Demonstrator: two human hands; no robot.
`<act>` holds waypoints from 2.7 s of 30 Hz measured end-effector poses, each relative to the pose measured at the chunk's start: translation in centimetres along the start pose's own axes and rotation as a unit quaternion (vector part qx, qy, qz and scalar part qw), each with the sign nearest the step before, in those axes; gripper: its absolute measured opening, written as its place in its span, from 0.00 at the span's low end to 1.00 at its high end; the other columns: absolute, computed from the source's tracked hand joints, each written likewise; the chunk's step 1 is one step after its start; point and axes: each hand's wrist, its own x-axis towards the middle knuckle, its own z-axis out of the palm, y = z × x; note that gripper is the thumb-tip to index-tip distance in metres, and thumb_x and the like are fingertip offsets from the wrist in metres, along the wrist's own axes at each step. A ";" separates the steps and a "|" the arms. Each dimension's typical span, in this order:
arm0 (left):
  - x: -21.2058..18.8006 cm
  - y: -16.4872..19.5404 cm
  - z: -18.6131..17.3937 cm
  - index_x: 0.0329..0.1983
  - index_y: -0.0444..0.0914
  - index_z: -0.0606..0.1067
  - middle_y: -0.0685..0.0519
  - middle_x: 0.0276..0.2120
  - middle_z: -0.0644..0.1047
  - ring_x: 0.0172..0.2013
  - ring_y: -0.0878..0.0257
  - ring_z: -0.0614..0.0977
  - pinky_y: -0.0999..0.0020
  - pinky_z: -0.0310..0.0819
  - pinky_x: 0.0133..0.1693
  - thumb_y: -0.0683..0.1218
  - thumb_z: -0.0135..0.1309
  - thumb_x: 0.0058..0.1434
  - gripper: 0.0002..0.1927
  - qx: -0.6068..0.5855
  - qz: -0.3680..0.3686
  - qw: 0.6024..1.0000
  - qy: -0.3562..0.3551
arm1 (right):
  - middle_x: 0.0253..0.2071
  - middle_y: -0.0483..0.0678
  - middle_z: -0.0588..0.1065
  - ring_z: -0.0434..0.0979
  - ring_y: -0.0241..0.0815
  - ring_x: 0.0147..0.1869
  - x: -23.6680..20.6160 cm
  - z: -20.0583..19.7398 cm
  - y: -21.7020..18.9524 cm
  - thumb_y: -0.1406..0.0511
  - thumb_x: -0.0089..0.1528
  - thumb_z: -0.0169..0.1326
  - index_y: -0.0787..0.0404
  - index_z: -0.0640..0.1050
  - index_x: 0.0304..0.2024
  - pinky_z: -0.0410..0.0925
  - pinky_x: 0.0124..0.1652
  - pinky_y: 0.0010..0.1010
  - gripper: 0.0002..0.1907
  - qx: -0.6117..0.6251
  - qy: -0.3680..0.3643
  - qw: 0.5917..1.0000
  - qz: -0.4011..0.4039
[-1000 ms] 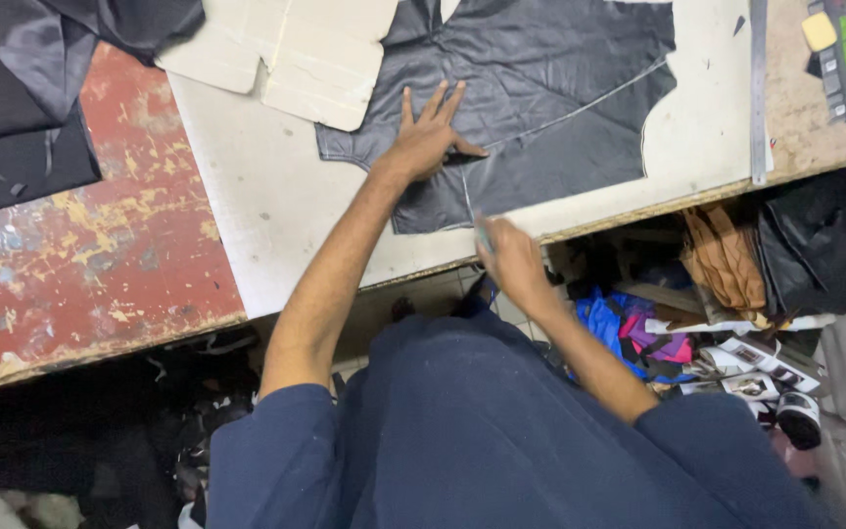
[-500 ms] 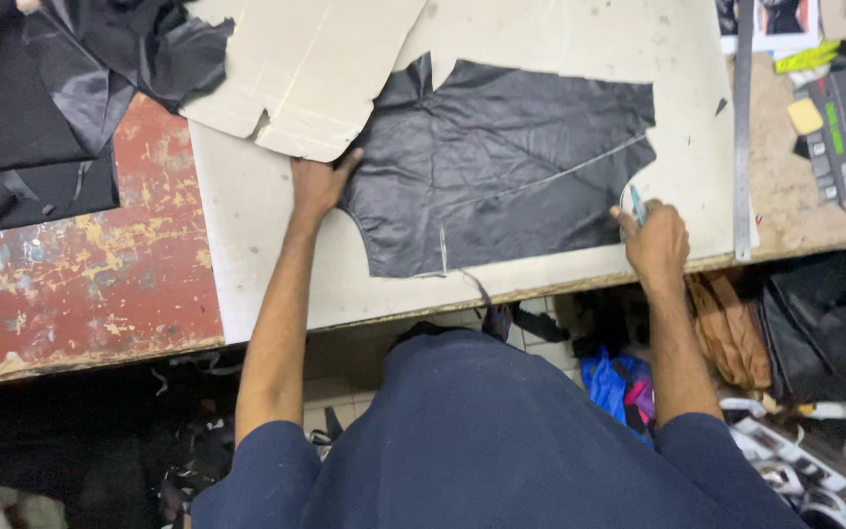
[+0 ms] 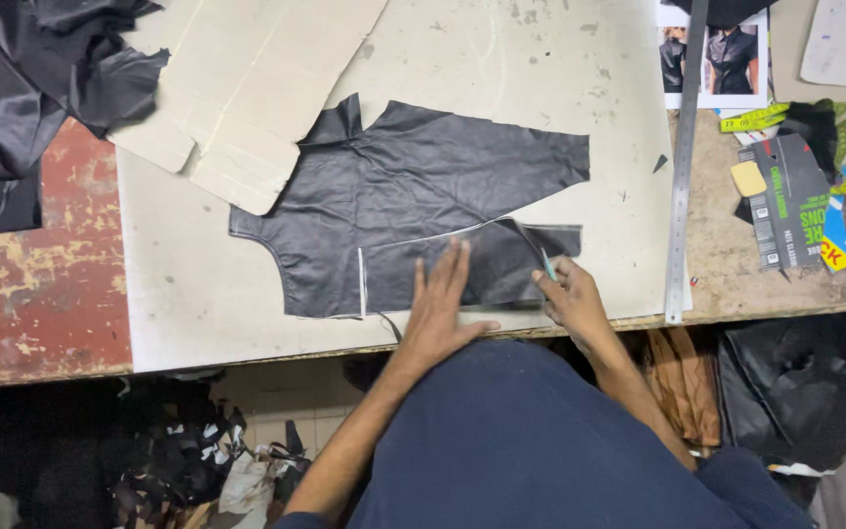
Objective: The person uses a cardboard pattern to trace and cut a black fabric piece on a work table. They mark the fabric with chalk, use a ruler and a utility knife to cut along the traced lines, then remove the pattern and trim the fabric to shape. The cut fabric pieces are set aside on the table.
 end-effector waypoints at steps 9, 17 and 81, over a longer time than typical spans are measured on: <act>2.4 -4.5 -4.2 0.44 0.30 0.82 0.47 0.37 0.86 0.40 0.57 0.85 0.66 0.77 0.45 0.42 0.65 0.57 0.14 -0.215 -0.122 0.965 -0.091 | 0.29 0.43 0.69 0.61 0.27 0.19 3.8 -5.1 -8.2 0.67 0.71 0.58 0.74 0.75 0.54 0.52 0.18 0.18 0.15 0.115 0.087 0.984 -0.105; 6.5 -14.1 -13.1 0.46 0.30 0.81 0.43 0.40 0.84 0.40 0.58 0.85 0.68 0.78 0.45 0.41 0.71 0.49 0.21 -0.047 -0.216 0.953 0.207 | 0.60 0.51 0.74 0.79 0.37 0.31 10.7 3.7 -8.0 0.68 0.60 0.61 0.59 0.69 0.64 0.74 0.28 0.26 0.30 -0.256 0.005 0.926 -0.277; 9.1 -10.0 0.4 0.78 0.44 0.53 0.40 0.78 0.46 0.78 0.49 0.46 0.40 0.33 0.73 0.58 0.51 0.70 0.38 0.225 -0.156 0.947 0.168 | 0.56 0.57 0.74 0.75 0.55 0.61 7.7 -7.3 -5.1 0.69 0.68 0.61 0.67 0.78 0.58 0.72 0.58 0.42 0.17 -0.511 0.222 0.740 -0.376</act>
